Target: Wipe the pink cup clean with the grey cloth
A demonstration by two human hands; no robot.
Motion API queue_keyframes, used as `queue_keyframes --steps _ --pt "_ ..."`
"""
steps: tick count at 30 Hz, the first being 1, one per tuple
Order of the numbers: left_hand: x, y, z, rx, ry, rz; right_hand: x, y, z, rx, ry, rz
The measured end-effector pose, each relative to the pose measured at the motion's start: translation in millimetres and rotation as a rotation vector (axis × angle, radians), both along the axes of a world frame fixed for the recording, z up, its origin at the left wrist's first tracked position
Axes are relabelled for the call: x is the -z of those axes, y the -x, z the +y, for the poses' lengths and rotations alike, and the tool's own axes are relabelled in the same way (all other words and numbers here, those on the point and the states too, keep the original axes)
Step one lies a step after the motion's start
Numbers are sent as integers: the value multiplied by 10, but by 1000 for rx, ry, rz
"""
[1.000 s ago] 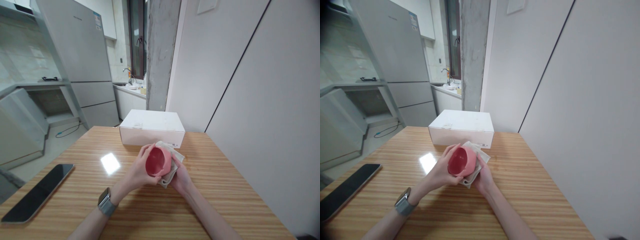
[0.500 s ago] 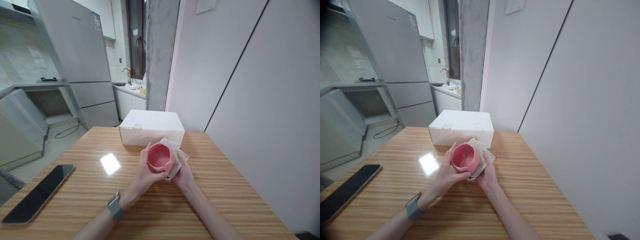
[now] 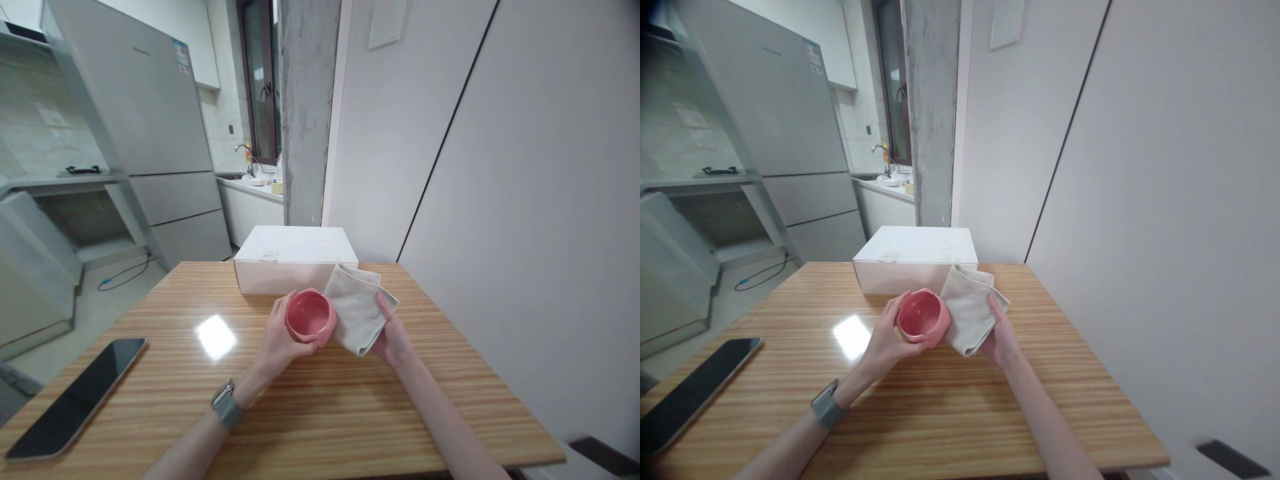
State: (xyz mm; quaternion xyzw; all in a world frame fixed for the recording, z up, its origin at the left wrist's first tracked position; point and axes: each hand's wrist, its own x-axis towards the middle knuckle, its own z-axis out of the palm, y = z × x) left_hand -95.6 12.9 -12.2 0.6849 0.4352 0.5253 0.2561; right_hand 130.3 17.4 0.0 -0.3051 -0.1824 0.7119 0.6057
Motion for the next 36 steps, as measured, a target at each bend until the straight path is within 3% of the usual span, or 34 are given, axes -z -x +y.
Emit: queue_keyframes --steps 4,6,11,15,19,21,24,31,36 --pt "75 -7 38 9 55 -20 115 -546 -190 -1 85 -58" --pt "122 -17 56 15 78 -2 183 -775 -311 -80 125 -91" --pt "206 -93 63 51 149 -2 173 -999 -601 -309 218 -221" --pt "212 -190 32 90 189 -42 63 -1098 -744 -348 242 -535" --pt "216 -340 15 154 213 -106 49 -1352 -843 -251 61 -999" --pt "223 -466 37 183 216 -139 84 -1497 -880 -238 -30 -1160" --pt "225 -739 119 200 212 -173 166 -1662 -908 -241 -99 -1173" --pt "187 -1514 364 203 124 -73 299 -1809 -881 -163 -46 -1226" --pt "234 -1862 464 198 80 11 334 -1907 -855 -101 -33 -1300"
